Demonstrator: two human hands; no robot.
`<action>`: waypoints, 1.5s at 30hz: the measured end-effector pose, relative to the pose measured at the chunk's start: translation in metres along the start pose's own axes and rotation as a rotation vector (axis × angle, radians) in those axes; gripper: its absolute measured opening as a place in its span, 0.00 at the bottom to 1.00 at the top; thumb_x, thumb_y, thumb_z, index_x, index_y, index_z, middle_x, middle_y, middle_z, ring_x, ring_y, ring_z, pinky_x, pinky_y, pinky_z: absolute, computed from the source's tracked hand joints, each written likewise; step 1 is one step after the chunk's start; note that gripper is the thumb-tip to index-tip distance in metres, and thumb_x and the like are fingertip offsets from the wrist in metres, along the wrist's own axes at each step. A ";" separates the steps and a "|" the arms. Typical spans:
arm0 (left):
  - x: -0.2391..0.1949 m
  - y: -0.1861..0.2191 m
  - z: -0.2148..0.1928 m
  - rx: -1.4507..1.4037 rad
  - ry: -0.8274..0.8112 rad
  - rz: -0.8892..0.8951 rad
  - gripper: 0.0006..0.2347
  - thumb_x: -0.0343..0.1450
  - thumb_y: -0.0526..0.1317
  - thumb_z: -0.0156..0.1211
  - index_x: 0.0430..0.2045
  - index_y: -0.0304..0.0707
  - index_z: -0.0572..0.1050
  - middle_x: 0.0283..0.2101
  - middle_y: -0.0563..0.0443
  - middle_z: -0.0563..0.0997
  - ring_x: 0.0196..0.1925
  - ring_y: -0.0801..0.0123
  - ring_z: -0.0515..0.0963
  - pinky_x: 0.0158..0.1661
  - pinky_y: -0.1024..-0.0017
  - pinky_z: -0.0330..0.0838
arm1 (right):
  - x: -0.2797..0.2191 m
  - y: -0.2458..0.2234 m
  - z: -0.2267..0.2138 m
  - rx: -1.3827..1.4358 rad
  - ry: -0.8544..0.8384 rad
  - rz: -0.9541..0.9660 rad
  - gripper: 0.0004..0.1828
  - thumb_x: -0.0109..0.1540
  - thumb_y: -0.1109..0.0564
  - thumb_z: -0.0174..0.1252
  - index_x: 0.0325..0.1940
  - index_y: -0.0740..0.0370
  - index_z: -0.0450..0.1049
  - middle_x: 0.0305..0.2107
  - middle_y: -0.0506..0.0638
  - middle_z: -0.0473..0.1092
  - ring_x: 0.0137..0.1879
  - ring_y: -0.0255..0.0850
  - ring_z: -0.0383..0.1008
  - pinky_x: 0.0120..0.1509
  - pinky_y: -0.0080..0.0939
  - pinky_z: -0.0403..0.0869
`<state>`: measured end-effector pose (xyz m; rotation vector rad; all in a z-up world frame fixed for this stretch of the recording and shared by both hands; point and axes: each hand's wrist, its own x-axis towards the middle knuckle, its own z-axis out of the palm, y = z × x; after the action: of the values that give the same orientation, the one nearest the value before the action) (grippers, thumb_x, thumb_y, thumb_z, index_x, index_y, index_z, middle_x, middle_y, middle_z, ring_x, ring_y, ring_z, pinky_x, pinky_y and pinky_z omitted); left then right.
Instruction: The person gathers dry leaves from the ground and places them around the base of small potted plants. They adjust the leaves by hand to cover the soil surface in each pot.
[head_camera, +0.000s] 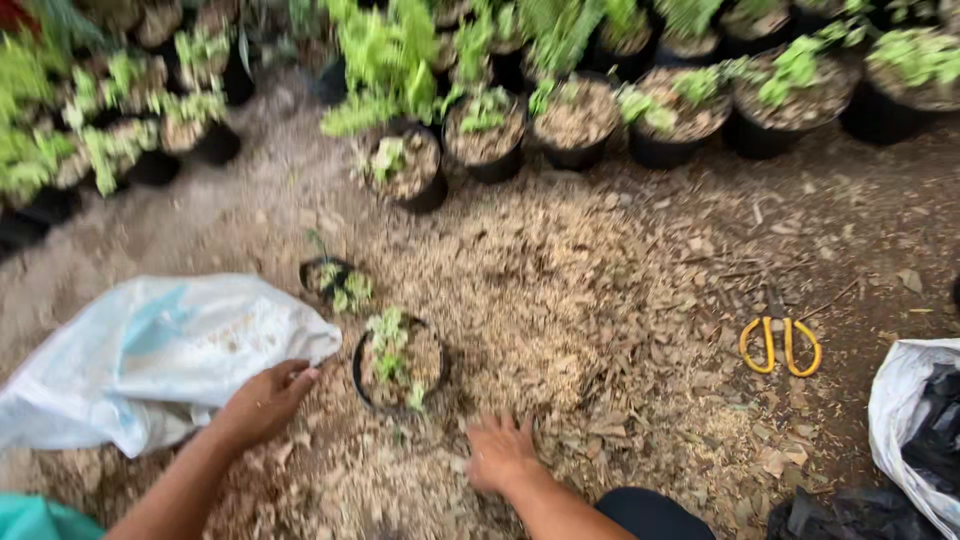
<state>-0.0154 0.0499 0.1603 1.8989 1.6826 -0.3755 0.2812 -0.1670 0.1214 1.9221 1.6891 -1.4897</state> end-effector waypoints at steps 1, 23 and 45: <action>-0.004 0.017 -0.008 -0.104 0.041 0.009 0.28 0.73 0.57 0.49 0.66 0.43 0.68 0.56 0.36 0.81 0.56 0.49 0.82 0.58 0.57 0.74 | -0.004 0.002 0.003 0.012 0.013 0.005 0.38 0.65 0.51 0.56 0.78 0.53 0.51 0.77 0.58 0.42 0.82 0.59 0.38 0.83 0.70 0.37; 0.061 0.112 0.023 -1.160 0.383 0.023 0.22 0.76 0.47 0.52 0.63 0.33 0.68 0.60 0.39 0.77 0.58 0.58 0.76 0.58 0.63 0.69 | -0.030 0.003 0.047 -0.370 -0.161 0.371 0.44 0.68 0.52 0.50 0.83 0.46 0.34 0.80 0.50 0.22 0.84 0.54 0.18 0.84 0.68 0.31; 0.081 0.044 0.064 -0.961 0.277 -0.073 0.22 0.76 0.48 0.49 0.63 0.35 0.66 0.65 0.38 0.70 0.65 0.50 0.71 0.63 0.57 0.64 | 0.044 0.005 0.061 -0.751 -0.005 0.126 0.33 0.68 0.50 0.49 0.77 0.51 0.52 0.75 0.56 0.42 0.80 0.56 0.39 0.80 0.69 0.37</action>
<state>0.0513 0.0761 0.0739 1.1869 1.6502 0.6105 0.2453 -0.1820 0.0565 1.5546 1.7358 -0.6541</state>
